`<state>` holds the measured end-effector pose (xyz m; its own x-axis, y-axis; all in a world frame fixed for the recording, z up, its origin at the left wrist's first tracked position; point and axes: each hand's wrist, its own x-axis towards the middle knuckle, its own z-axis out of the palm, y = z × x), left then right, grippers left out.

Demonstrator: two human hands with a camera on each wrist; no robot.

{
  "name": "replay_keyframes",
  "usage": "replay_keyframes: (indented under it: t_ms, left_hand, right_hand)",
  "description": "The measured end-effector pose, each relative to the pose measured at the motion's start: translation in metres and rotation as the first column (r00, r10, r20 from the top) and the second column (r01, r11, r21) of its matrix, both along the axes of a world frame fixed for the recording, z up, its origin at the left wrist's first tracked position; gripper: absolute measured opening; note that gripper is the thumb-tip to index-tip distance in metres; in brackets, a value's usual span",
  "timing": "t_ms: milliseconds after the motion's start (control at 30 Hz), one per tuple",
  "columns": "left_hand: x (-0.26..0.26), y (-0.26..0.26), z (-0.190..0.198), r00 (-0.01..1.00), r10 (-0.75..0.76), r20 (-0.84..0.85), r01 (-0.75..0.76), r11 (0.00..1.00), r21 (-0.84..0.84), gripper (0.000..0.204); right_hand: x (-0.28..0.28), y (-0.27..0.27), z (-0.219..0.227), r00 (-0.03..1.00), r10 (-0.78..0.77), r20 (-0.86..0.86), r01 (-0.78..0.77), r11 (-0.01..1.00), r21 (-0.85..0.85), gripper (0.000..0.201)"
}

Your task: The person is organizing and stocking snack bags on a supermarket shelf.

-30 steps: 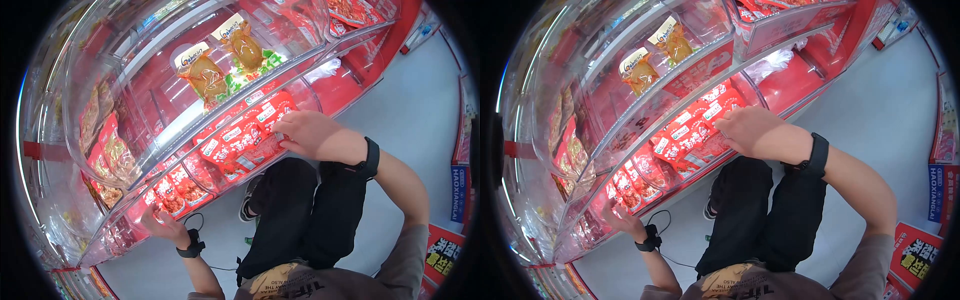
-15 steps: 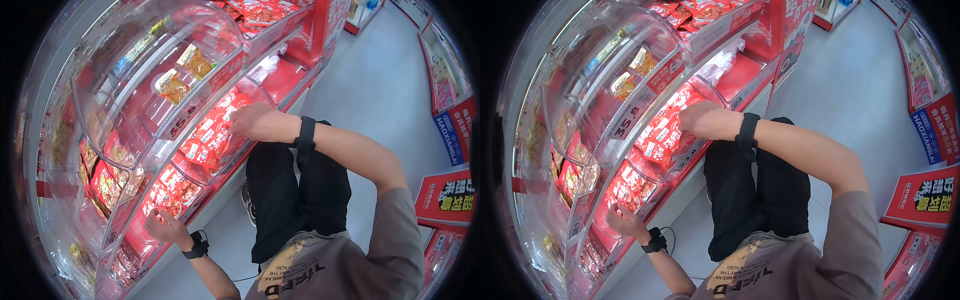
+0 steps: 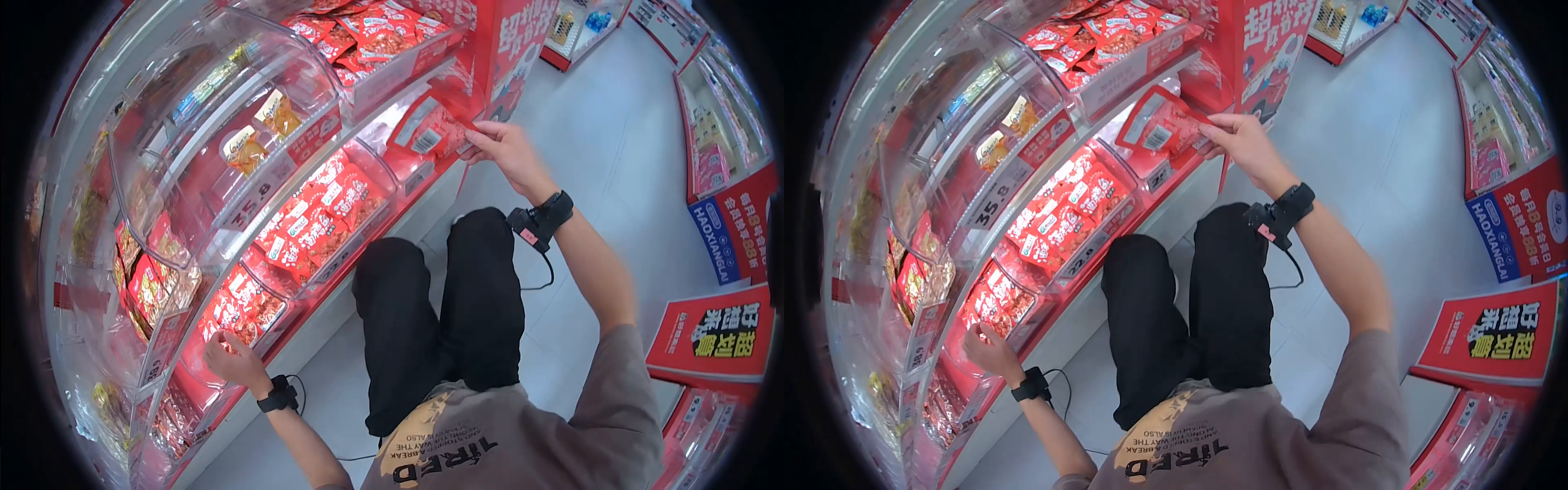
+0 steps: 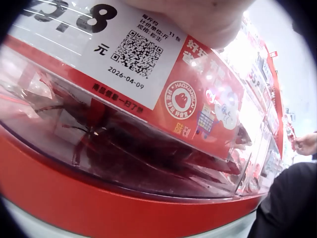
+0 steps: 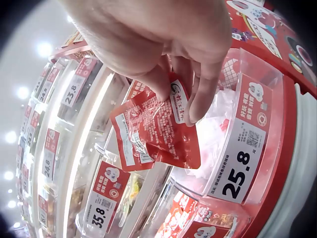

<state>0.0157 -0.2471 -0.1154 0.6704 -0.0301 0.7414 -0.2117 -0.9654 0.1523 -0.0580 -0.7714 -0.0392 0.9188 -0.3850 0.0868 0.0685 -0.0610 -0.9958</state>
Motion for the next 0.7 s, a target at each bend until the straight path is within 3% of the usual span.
replay_keyframes:
  t_ms: [100, 200, 367, 467, 567, 633, 700]
  left_hand:
    - [-0.004, -0.005, 0.001, 1.0, -0.008, -0.021, 0.008, 1.0, -0.002, 0.011]
    - [-0.003, -0.008, 0.003, 0.999, -0.019, -0.046, 0.018, 1.0, -0.025, 0.01]
    - [-0.002, -0.008, 0.003, 0.998, -0.021, -0.066, 0.02, 1.0, -0.014, 0.011]
    - [-0.004, -0.012, 0.009, 0.998, -0.009, -0.069, 0.006, 0.999, -0.048, 0.012]
    - [-0.002, -0.007, 0.004, 0.999, -0.027, -0.038, 0.024, 0.997, -0.074, 0.012]
    - [-0.003, -0.009, 0.005, 1.0, -0.012, -0.007, 0.012, 0.999, -0.048, 0.011]
    - [-0.006, -0.005, 0.002, 0.999, 0.007, -0.044, -0.01, 0.998, -0.058, 0.011]
  right_hand:
    - [0.025, -0.014, -0.01, 0.997, 0.012, 0.082, -0.005, 0.996, -0.087, 0.02]
    - [0.057, -0.034, -0.025, 0.98, 0.05, 0.193, 0.035, 0.911, -0.411, 0.019]
    - [0.08, -0.04, -0.044, 0.992, 0.085, 0.089, -0.009, 0.772, -0.635, 0.017]
    - [0.085, -0.036, -0.042, 0.987, 0.162, 0.017, -0.07, 0.52, -0.851, 0.014]
    - [0.081, -0.012, -0.021, 0.962, 0.209, 0.177, 0.131, 0.216, -0.968, 0.011]
    - [0.071, 0.027, -0.004, 0.928, 0.363, 0.086, -0.085, 0.431, -0.898, 0.01]
    - [0.072, 0.073, 0.002, 0.813, 0.575, 0.09, -0.186, 0.404, -0.896, 0.012]
